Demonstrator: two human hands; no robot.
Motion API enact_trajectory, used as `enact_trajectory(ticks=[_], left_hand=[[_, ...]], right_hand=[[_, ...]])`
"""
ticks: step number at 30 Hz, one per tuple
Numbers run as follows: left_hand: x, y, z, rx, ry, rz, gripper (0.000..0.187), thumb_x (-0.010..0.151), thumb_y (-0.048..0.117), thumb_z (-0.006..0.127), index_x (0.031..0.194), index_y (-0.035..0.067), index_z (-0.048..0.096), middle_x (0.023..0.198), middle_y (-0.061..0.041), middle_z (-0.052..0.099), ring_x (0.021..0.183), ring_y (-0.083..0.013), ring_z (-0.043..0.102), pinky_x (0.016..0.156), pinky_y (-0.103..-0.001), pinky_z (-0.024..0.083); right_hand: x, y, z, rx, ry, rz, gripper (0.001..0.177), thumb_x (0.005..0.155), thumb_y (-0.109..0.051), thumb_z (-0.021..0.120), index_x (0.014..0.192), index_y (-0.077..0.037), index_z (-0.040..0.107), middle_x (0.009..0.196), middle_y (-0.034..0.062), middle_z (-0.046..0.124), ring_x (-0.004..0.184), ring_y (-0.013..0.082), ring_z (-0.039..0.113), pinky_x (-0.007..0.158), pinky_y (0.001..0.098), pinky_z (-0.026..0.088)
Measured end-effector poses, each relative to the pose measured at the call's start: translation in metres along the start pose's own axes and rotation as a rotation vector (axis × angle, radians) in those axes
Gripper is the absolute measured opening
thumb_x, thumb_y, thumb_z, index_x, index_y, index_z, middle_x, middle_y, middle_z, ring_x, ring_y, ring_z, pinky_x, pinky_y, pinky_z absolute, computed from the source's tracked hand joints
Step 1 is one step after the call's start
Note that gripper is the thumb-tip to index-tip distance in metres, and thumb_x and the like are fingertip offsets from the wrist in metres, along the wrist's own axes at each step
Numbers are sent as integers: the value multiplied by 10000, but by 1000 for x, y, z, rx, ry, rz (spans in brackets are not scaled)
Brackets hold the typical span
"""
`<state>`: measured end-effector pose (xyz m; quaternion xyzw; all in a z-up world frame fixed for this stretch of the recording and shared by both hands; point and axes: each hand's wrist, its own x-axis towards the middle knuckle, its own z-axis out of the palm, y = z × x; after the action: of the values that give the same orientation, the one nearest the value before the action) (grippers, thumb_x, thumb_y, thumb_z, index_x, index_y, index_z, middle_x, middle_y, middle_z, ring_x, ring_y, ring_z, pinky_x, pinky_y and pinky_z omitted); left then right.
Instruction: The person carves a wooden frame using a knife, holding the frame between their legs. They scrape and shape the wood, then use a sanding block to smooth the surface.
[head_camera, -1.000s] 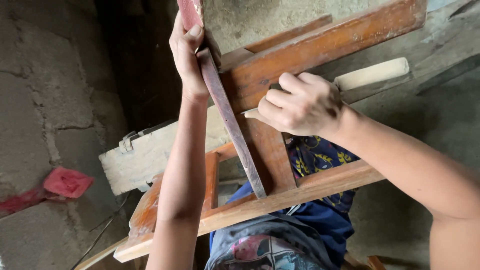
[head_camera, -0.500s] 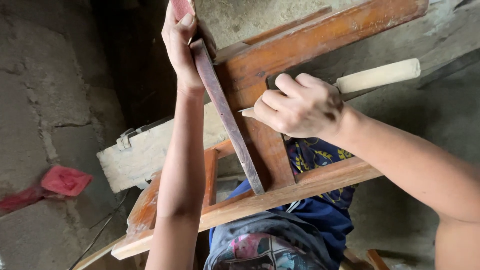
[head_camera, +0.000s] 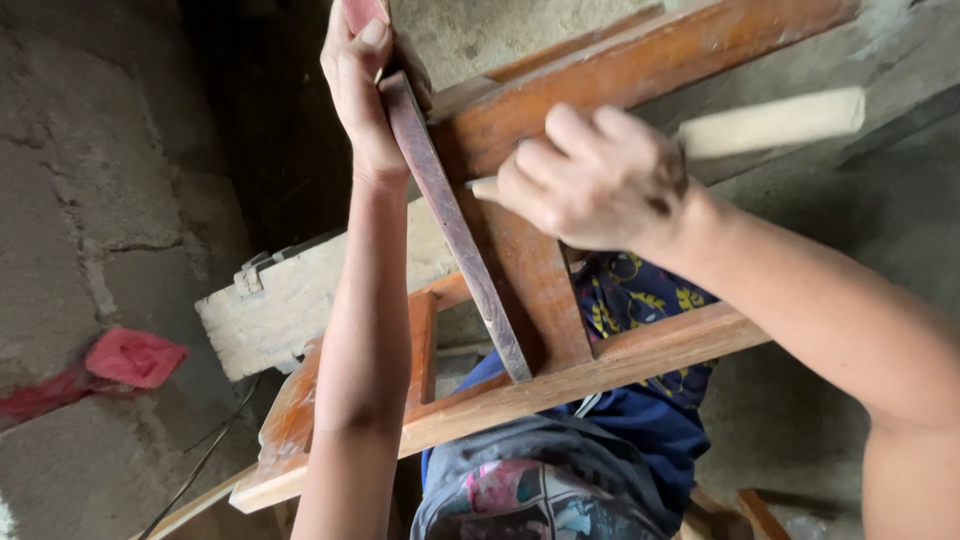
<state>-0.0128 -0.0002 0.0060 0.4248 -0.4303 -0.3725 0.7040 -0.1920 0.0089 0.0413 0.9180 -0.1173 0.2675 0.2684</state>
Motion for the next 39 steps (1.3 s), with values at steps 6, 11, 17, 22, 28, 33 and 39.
enact_trajectory(ticks=[6,11,17,22,28,33,39], left_hand=[[1,0,0,60,7,73,193,759,290,415,665,135,348,520,29,322,475,-67,254,468,-240,220],[1,-7,-3,-21,-39,104,211,757,313,456,741,104,431,690,18,402,647,-77,342,594,-254,293],[5,-7,-1,-52,-29,113,214,753,322,466,735,113,426,688,26,393,649,-71,331,597,-249,298],[1,-5,2,-61,14,-30,226,765,295,448,670,112,357,433,-16,363,314,-103,332,319,-209,228],[6,-3,6,-249,-130,125,196,786,266,468,855,82,475,806,-14,491,755,-102,443,692,-264,349],[6,-9,0,-221,-88,70,144,773,245,475,790,107,438,730,14,426,683,-79,378,636,-252,319],[5,-5,2,-220,-99,71,154,777,232,444,840,94,473,768,5,456,723,-81,404,666,-249,326]], right_hand=[[-18,-12,2,102,37,15,424,937,-401,594,592,-196,459,503,-69,395,495,75,366,437,177,211],[-14,-7,6,84,19,30,446,951,-437,598,604,-186,473,482,-81,371,471,46,310,430,157,155],[-14,-12,1,125,30,7,441,940,-381,590,570,-191,441,491,-61,397,492,78,354,424,187,195],[-10,-5,2,52,-15,115,423,919,-273,599,557,-202,392,541,-45,363,562,126,383,478,209,295],[-18,-17,-3,85,-22,71,503,952,-416,594,558,-200,367,523,-53,348,513,105,347,440,210,227],[-16,-11,5,20,5,83,451,939,-471,615,599,-215,465,536,-85,428,541,71,380,455,182,207],[-26,-25,-3,123,21,75,447,921,-407,604,563,-205,429,504,-69,388,494,84,358,428,193,209]])
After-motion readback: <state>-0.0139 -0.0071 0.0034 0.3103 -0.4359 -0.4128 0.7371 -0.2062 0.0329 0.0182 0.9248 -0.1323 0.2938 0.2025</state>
